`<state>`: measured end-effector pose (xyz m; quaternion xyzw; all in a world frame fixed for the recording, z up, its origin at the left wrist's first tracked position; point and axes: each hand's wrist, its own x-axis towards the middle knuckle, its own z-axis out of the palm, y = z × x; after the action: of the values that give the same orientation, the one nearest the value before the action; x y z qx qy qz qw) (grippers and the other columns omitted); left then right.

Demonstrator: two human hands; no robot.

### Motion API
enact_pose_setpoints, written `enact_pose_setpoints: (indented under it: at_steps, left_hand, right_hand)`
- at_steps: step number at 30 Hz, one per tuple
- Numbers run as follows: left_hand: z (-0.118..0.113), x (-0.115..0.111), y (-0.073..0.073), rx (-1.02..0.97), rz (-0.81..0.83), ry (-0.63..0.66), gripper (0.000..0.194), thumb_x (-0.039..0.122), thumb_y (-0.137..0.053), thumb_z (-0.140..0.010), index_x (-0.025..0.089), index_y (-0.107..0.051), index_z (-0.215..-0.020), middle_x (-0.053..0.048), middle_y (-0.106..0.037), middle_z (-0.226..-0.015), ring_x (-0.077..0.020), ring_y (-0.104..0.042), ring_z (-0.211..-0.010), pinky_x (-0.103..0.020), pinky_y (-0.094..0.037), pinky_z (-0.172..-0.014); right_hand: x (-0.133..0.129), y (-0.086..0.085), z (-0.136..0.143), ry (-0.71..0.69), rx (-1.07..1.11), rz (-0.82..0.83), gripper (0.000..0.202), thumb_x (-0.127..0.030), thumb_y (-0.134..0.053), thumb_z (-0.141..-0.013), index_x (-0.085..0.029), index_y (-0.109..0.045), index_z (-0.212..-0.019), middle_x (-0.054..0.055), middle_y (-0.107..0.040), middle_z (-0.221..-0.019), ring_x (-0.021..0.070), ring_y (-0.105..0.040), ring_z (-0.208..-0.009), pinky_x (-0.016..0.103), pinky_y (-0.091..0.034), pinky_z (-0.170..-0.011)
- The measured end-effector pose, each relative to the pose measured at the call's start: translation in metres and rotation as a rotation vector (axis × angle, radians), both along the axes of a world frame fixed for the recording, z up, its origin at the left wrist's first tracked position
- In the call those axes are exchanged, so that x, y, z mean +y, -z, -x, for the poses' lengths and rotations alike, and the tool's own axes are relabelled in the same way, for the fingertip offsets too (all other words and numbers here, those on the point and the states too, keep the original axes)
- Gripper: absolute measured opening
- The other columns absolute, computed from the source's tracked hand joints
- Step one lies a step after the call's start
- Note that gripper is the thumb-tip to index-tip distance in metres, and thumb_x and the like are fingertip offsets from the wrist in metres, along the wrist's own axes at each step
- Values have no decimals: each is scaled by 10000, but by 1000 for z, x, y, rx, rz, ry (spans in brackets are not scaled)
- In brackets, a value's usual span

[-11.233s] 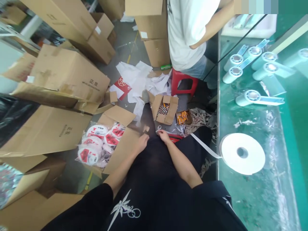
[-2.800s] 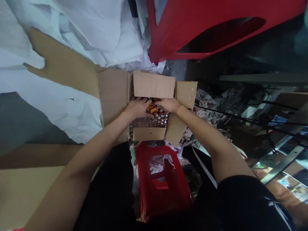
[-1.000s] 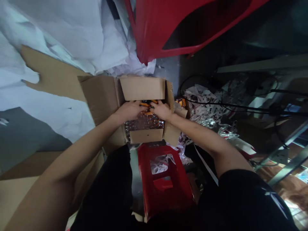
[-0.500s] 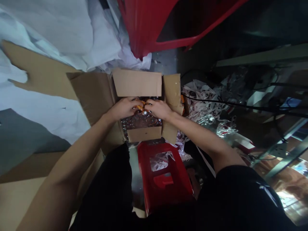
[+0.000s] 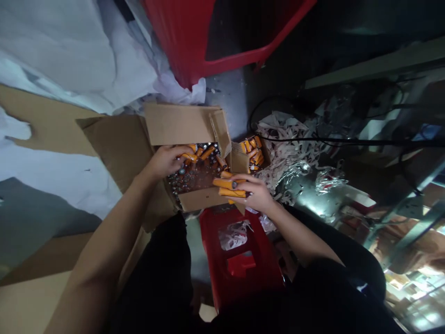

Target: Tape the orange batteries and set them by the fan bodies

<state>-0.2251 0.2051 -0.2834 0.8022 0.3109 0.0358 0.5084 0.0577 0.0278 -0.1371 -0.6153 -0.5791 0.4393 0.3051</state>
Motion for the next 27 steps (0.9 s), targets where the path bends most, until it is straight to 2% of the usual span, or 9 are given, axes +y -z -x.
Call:
enact_pose_setpoints:
  at_steps: [4,7,11,13,17,20,23,25,27]
  left_hand:
    - [8,-8,-8,192,-113,81,509,88,-573,-855,284,-726,-1299,-77,-768,-1148,-261,-726,-1004,-388,-566,-951]
    - [8,-27,-21,310,-181,16,421,155,-552,-938,269,-734,-1300,-136,-711,-1204,-333,-668,-1115,-458,-556,-961]
    - [8,-54,-24,245,-292,-108,339,209,-556,-995,279,-732,-1276,-151,-608,-1351,-347,-536,-1272,-480,-526,-1014]
    - [14,-64,-19,184,-295,-158,317,219,-576,-1000,294,-724,-1269,-127,-613,-1324,-316,-532,-1249,-451,-527,-1005]
    - [32,-80,-18,48,-281,-206,238,304,-627,-1002,289,-741,-1211,-91,-644,-1258,-269,-552,-1187,-417,-513,-1035]
    - [39,-93,-29,0,-242,-228,215,341,-661,-989,283,-753,-1174,-80,-658,-1205,-248,-572,-1148,-399,-510,-1027]
    - [44,-106,-39,-37,-208,-324,182,345,-676,-980,257,-752,-1120,-70,-661,-1161,-229,-590,-1103,-383,-514,-985]
    - [49,-113,-42,-67,-226,-370,155,313,-685,-970,254,-752,-1096,-65,-661,-1160,-223,-595,-1097,-378,-516,-967]
    - [57,-118,-43,-105,-273,-398,152,248,-700,-943,268,-755,-1083,-61,-654,-1184,-218,-601,-1102,-371,-525,-948]
  right_hand:
    - [-28,-8,-63,185,-233,-10,236,-295,-924,-732,-265,-723,-852,69,-772,-1152,244,-775,-985,439,-668,-846]
    - [-29,30,-96,221,-444,143,182,-370,-872,-769,-266,-735,-828,86,-768,-1130,273,-765,-1011,493,-644,-912]
    - [-12,92,-94,-28,-646,501,243,-339,-710,-888,-205,-762,-1084,155,-692,-1349,294,-670,-1277,478,-540,-1107]
    - [-5,98,-84,-153,-676,600,430,-344,-677,-916,-164,-696,-1306,191,-609,-1480,314,-603,-1372,478,-496,-1153]
    - [10,42,-60,-372,-918,790,552,-414,-626,-963,-184,-589,-1464,209,-546,-1558,377,-599,-1358,510,-522,-1068]
    - [30,-26,-27,-492,-1048,881,413,-492,-547,-1006,-211,-714,-1258,183,-768,-1185,339,-757,-1010,432,-573,-831]
    - [59,-73,19,-488,-1047,725,520,-611,-444,-1032,-215,-770,-947,132,-776,-857,294,-756,-776,385,-540,-691]
    - [82,-79,51,-472,-918,570,520,-592,-427,-1050,-221,-763,-910,104,-771,-852,275,-747,-773,383,-542,-697]
    - [105,-60,80,-512,-659,445,393,-455,-432,-1078,-234,-757,-1073,81,-787,-987,252,-752,-877,379,-566,-785]
